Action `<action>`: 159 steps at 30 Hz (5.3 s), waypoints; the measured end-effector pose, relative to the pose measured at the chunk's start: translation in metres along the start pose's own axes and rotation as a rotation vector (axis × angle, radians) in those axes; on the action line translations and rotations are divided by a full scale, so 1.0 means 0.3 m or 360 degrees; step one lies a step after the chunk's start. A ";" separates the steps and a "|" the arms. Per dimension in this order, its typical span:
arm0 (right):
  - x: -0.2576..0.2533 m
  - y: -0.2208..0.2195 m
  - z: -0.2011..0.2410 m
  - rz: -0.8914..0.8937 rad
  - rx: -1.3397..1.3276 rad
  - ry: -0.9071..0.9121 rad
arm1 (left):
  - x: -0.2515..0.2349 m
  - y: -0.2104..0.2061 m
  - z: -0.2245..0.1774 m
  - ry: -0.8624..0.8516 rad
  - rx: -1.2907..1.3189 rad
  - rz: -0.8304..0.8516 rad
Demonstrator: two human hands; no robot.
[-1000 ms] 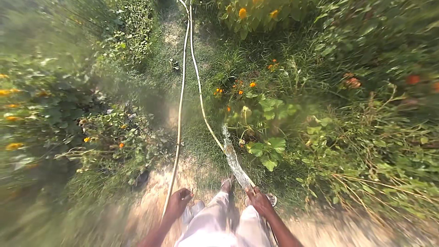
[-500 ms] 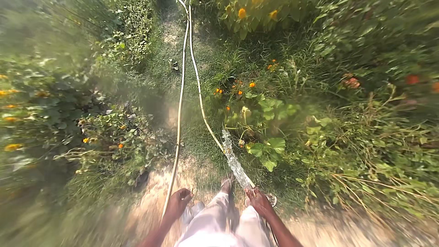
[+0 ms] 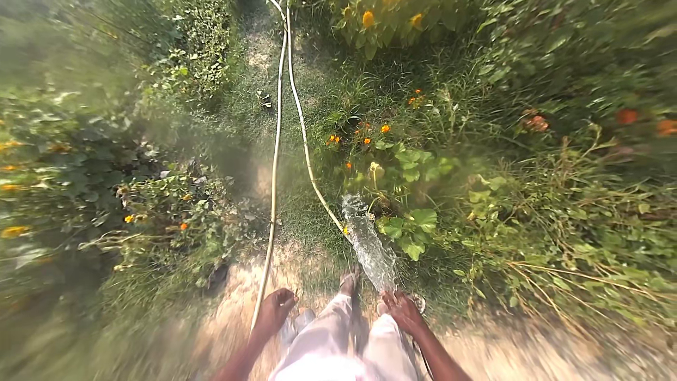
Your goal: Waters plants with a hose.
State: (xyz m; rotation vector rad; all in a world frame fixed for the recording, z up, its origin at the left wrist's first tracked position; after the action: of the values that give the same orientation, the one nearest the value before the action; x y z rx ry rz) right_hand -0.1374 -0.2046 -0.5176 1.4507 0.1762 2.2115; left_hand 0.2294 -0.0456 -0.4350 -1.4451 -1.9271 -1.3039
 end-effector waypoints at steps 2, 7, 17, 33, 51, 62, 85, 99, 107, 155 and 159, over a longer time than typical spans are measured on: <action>0.009 -0.002 -0.016 -0.0014 -0.0019 0.0007 | 0.002 -0.006 -0.002 0.0002 -0.0007 0.0002; 0.048 0.012 -0.040 -0.0005 0.0030 0.0020 | 0.020 -0.025 -0.027 0.0019 0.0001 0.0017; 0.070 -0.011 -0.125 0.0000 0.0040 0.0020 | 0.020 -0.066 -0.032 -0.0009 -0.0059 0.0041; 0.146 0.012 -0.280 -0.0106 -0.0185 0.0023 | 0.019 -0.137 -0.098 -0.0051 -0.0094 0.0073; 0.210 -0.054 -0.394 -0.0223 -0.0364 0.0034 | 0.031 -0.204 -0.189 -0.0096 -0.0256 0.0118; 0.242 -0.146 -0.435 -0.0378 -0.0556 0.0034 | 0.029 -0.193 -0.224 -0.0105 -0.0297 0.0163; 0.219 -0.183 -0.421 -0.0396 -0.0720 -0.0105 | 0.040 -0.130 -0.175 -0.0170 -0.0313 0.0213; 0.097 -0.183 -0.374 -0.0441 -0.0651 0.0032 | 0.050 -0.109 -0.137 -0.0115 -0.0277 0.0169; 0.095 -0.117 -0.307 -0.0453 -0.0666 0.0075 | 0.070 -0.114 -0.162 -0.0093 -0.0292 0.0159; 0.211 -0.117 -0.359 -0.0671 -0.0898 0.0100 | 0.038 -0.115 -0.107 -0.0105 -0.0244 0.0181; 0.230 -0.113 -0.375 -0.0814 -0.1037 0.0106 | 0.036 -0.134 -0.120 -0.0123 -0.0213 0.0187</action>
State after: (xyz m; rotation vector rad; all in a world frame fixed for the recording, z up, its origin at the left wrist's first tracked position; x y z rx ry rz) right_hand -0.2484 -0.1257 -0.5208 0.8536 -0.1335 1.6712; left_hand 0.1815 -0.0717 -0.4268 -1.6703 -1.8014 -1.3639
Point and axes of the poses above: each hand's wrist, its own x-axis away from the middle knuckle, its own y-axis out of the back of the hand, z = x × y, the point moved 1 cm from there along -x, towards the middle knuckle, and after that the axes turned 8 degrees about x, right-handed, at the moved point
